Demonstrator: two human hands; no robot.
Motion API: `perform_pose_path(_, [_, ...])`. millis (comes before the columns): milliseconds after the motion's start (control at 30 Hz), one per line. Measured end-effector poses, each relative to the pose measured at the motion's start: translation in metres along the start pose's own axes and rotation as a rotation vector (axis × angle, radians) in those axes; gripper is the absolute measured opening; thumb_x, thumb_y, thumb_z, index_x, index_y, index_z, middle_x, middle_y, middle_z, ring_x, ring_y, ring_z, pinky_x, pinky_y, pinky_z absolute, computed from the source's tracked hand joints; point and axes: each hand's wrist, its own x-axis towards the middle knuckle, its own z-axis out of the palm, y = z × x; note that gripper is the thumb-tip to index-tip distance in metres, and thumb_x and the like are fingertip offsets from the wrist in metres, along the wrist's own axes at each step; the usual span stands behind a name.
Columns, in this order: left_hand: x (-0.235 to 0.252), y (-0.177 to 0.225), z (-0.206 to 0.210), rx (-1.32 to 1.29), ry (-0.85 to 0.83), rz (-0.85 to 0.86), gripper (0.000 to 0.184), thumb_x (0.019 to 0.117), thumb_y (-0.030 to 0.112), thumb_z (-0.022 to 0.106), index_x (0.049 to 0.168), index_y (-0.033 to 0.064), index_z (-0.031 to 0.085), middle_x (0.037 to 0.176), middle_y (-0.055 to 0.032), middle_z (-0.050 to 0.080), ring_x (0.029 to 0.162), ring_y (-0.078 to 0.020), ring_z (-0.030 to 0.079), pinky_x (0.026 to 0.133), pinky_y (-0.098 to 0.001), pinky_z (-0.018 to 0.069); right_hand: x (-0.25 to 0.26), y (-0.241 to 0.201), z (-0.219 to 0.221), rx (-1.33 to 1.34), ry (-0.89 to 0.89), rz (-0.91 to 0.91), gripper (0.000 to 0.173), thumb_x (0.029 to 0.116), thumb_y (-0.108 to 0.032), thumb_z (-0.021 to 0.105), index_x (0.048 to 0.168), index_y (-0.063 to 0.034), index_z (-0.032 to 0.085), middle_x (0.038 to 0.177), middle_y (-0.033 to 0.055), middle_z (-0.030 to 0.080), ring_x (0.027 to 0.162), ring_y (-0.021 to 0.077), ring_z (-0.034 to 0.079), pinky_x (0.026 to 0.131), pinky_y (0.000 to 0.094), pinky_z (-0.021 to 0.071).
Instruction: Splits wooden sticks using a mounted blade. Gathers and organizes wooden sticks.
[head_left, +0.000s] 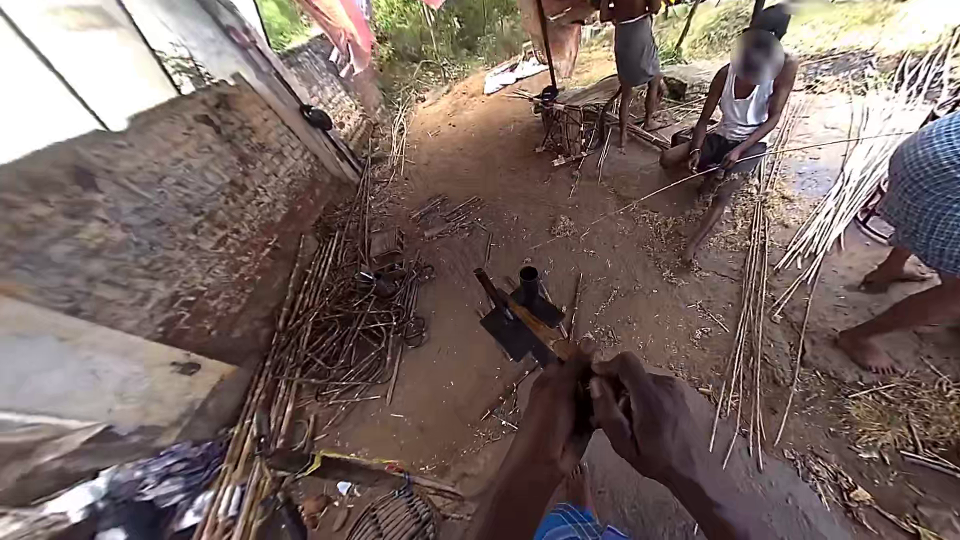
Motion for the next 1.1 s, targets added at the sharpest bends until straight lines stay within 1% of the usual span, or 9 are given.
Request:
perform_pose_path(133, [0.015,0.003,0.032,0.071,-0.009,-0.007,0.033,0.1060,0.041,0.053,0.093,0.0122,0.064,0.071,0.0007,0.058,0.051,-0.0031,0.051,0.047,-0.0160,0.0460,0.018,0.025,-0.020,0.049,-0.024,0.041,0.040,0.1087,-0.039,0.037,0.098,-0.0097,0.062,0.059,-0.0061,0.052,0.047,0.0018,0.049,0.041,0.0224,0.0426])
perform_pose_path(233, [0.057,-0.006,0.069,0.105,0.045,-0.010,0.036,0.1086,0.036,0.049,0.092,0.0081,0.064,0.070,-0.0003,0.061,0.053,-0.0043,0.057,0.050,-0.0180,0.0509,0.039,0.098,-0.035,0.339,-0.010,-0.034,0.036,0.1088,-0.037,0.041,0.092,-0.0124,0.061,0.068,-0.0103,0.054,0.056,-0.0049,0.051,0.051,0.0153,0.0453])
perform_pose_path(333, [0.108,-0.019,0.098,0.121,0.176,0.010,0.040,0.1097,0.038,0.046,0.108,0.0005,0.061,0.079,-0.0076,0.063,0.061,-0.0129,0.062,0.058,-0.0284,0.0571,0.063,0.158,-0.029,0.622,0.049,0.005,0.026,0.1011,-0.034,0.047,0.081,-0.0251,0.061,0.066,-0.0174,0.054,0.054,-0.0064,0.048,0.050,0.0141,0.0425])
perform_pose_path(400, [0.080,-0.011,0.078,0.153,0.087,-0.024,0.042,0.1067,0.044,0.050,0.107,0.0050,0.064,0.080,-0.0053,0.065,0.062,-0.0113,0.063,0.058,-0.0271,0.0567,0.048,0.118,-0.030,0.449,0.034,0.029,0.033,0.1049,-0.038,0.042,0.083,-0.0181,0.058,0.068,-0.0101,0.051,0.054,0.0003,0.047,0.049,0.0205,0.0420])
perform_pose_path(467, [0.033,0.007,0.032,0.184,-0.064,-0.076,0.039,0.1040,0.048,0.054,0.100,0.0116,0.067,0.078,-0.0006,0.063,0.059,-0.0062,0.058,0.055,-0.0210,0.0524,0.022,0.052,-0.020,0.154,-0.007,0.051,0.040,0.1075,-0.043,0.038,0.097,-0.0127,0.061,0.064,-0.0063,0.054,0.049,0.0046,0.050,0.042,0.0269,0.0449])
perform_pose_path(667, [-0.026,0.006,-0.056,0.049,0.081,0.027,0.030,0.1069,0.028,0.054,0.110,0.0012,0.067,0.087,-0.0148,0.068,0.071,-0.0172,0.067,0.067,-0.0318,0.0599,-0.049,-0.043,0.022,0.038,-0.016,0.136,0.055,0.0967,-0.053,0.064,0.131,-0.0103,0.057,0.074,-0.0035,0.060,0.058,0.0078,0.055,0.051,0.0296,0.0514])
perform_pose_path(767, [-0.032,0.008,-0.067,-0.031,0.060,0.019,0.030,0.1089,0.023,0.048,0.120,0.0002,0.065,0.105,-0.0198,0.071,0.082,-0.0197,0.072,0.071,-0.0300,0.0609,-0.057,-0.057,0.031,0.009,0.014,0.180,0.056,0.0978,-0.051,0.064,0.135,-0.0096,0.056,0.066,-0.0041,0.054,0.052,0.0077,0.051,0.048,0.0280,0.0482])
perform_pose_path(900, [-0.031,0.007,-0.071,-0.147,0.027,0.038,0.032,0.1093,0.021,0.044,0.114,-0.0017,0.066,0.100,-0.0196,0.071,0.084,-0.0209,0.072,0.074,-0.0331,0.0621,-0.052,-0.054,0.045,-0.074,0.001,0.210,0.057,0.0991,-0.053,0.062,0.135,-0.0086,0.059,0.068,-0.0019,0.060,0.053,0.0107,0.055,0.048,0.0310,0.0502])
perform_pose_path(1100, [-0.024,0.012,-0.074,-0.137,-0.095,0.033,0.047,0.1108,0.029,0.032,0.123,-0.0025,0.065,0.117,-0.0250,0.069,0.104,-0.0297,0.071,0.089,-0.0416,0.0601,-0.042,-0.050,0.055,-0.109,0.021,0.159,0.043,0.1005,-0.037,0.062,0.129,-0.0043,0.064,0.075,-0.0001,0.067,0.058,0.0106,0.062,0.052,0.0298,0.0546])
